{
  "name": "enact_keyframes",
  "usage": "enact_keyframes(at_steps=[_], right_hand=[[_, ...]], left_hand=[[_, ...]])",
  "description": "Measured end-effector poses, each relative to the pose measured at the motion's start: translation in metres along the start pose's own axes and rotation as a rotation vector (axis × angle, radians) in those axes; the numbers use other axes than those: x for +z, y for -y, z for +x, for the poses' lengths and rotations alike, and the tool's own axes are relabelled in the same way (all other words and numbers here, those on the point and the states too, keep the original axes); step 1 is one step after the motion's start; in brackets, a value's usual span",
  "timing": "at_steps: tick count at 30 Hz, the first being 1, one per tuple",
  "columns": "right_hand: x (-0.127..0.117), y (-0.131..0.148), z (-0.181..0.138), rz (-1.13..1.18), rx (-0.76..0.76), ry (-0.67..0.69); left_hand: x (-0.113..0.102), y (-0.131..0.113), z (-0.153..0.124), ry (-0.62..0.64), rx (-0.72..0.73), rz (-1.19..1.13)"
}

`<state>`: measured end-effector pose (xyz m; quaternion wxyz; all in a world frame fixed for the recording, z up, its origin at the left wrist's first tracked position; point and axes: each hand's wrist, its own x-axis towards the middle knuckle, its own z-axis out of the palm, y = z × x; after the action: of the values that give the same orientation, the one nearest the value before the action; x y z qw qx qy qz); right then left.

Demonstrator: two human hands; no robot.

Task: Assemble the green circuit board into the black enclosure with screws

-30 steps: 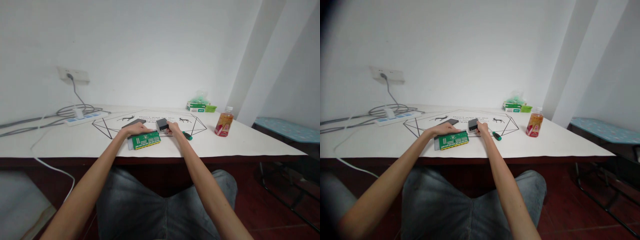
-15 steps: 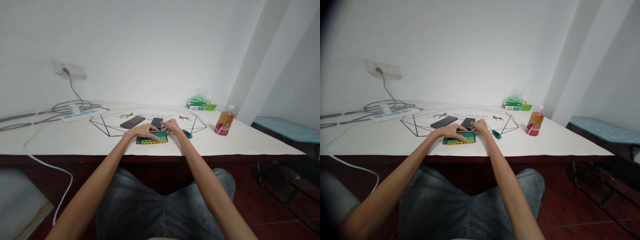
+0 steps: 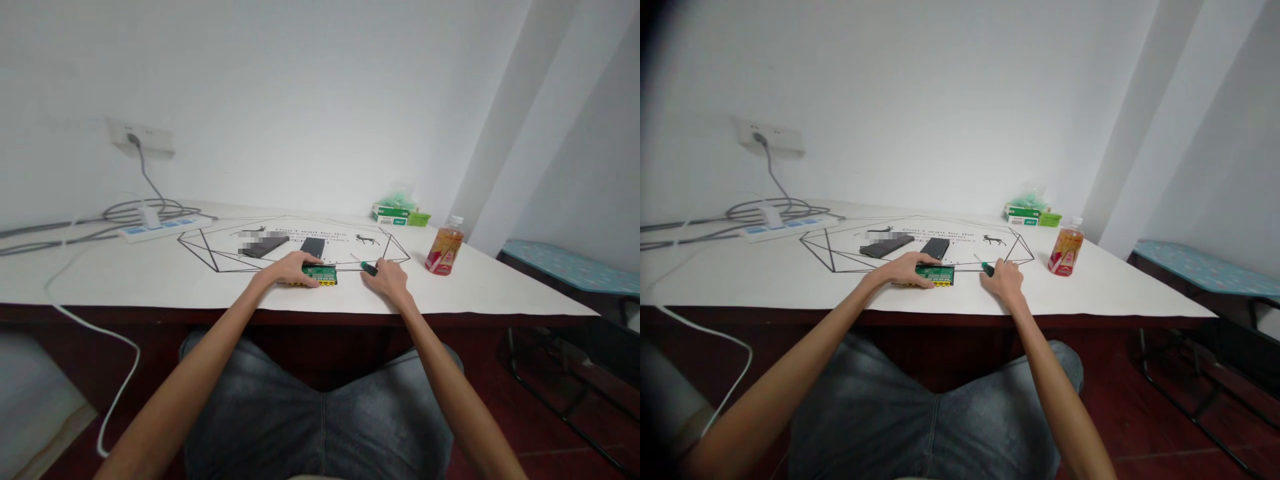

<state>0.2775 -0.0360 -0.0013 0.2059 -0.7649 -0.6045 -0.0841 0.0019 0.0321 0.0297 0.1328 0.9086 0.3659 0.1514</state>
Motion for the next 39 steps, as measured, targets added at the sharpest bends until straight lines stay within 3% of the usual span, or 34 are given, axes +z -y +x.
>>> enact_keyframes(at_steps=[4,9,13,16,21,28,32,39], right_hand=[[0.014,-0.007,0.003,0.185,0.012,-0.146],[0.010,0.002,0.019,0.862,-0.077,-0.411],[0.000,0.029,0.040,1.289,-0.063,-0.476],[-0.005,0.052,0.056,1.434,0.008,-0.486],[0.001,0.078,0.064,1.238,0.107,-0.536],[0.015,0.093,0.054,0.846,-0.141,-0.573],[0.020,0.095,0.056,0.788,-0.234,-0.569],[0.019,0.095,0.054,0.801,-0.243,-0.549]], left_hand=[[0.013,-0.004,-0.004,-0.101,0.042,-0.021],[0.026,-0.007,-0.009,-0.170,0.019,0.049],[0.030,-0.012,-0.010,-0.212,-0.023,0.140],[0.031,-0.017,-0.011,-0.236,-0.034,0.208],[0.034,-0.019,-0.013,-0.251,-0.032,0.244],[0.037,-0.020,-0.012,-0.261,-0.036,0.275],[0.038,-0.019,-0.012,-0.265,-0.021,0.286],[0.037,-0.018,-0.012,-0.261,-0.012,0.290]])
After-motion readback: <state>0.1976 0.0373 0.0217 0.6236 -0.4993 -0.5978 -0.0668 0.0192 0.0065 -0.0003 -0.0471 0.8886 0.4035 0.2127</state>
